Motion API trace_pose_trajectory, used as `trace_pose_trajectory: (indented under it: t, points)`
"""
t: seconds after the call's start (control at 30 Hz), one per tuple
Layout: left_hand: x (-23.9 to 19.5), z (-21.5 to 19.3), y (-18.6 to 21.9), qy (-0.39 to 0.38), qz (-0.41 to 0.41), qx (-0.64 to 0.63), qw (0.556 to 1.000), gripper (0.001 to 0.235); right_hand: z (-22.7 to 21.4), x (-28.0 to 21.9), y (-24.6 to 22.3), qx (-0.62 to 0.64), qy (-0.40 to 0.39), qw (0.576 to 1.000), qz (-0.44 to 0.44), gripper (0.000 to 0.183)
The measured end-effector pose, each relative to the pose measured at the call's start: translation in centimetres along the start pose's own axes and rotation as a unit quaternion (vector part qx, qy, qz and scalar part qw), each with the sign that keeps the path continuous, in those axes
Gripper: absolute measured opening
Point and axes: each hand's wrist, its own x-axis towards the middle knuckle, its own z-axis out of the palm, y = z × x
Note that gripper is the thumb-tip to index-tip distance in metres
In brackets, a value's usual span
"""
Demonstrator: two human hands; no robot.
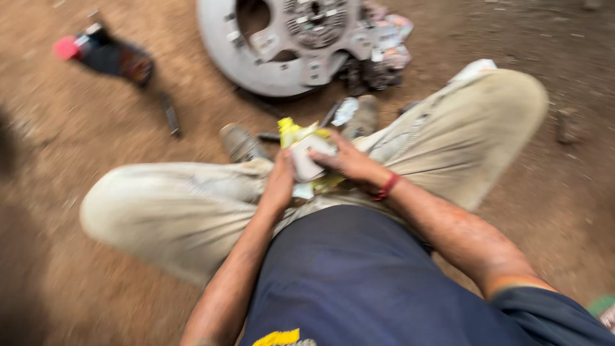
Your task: The person sits on the ground and cleans a metal mechanical part using a rag and liquid from a bottle. They then open a package containing small metal plates and place them on the part.
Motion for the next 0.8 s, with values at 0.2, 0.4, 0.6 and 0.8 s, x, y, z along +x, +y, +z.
trace_pose_trajectory:
  t: [0.2, 0.4, 0.6, 0.8]
  points:
    - [0.2, 1.5, 6.8, -0.058, 0.038, -0.06, 0.996, 0.057, -1.6, -1.5, -4.4, 0.101, 0.011, 0.995, -0.002, 0.093]
    - [5.7, 6.6, 17.9, -0.114, 0.158, 0.013, 0.981, 0.052, -12.5, -3.1, -14.6, -0.076, 0.112, 0.983, -0.123, 0.075]
    - [18.2, 16.7, 21.5, -0.211, 0.196, -0.094, 0.953, 0.063, -25.6, -2.3, -18.3, 0.052, 0.112, 0.985, -0.118, 0.051]
    - [30.1, 24.9, 11.1, -0.151, 0.059, -0.068, 0.984, 0.082, -33.4, 5.1, -6.7, 0.012, 0.177, 0.982, -0.065, 0.068]
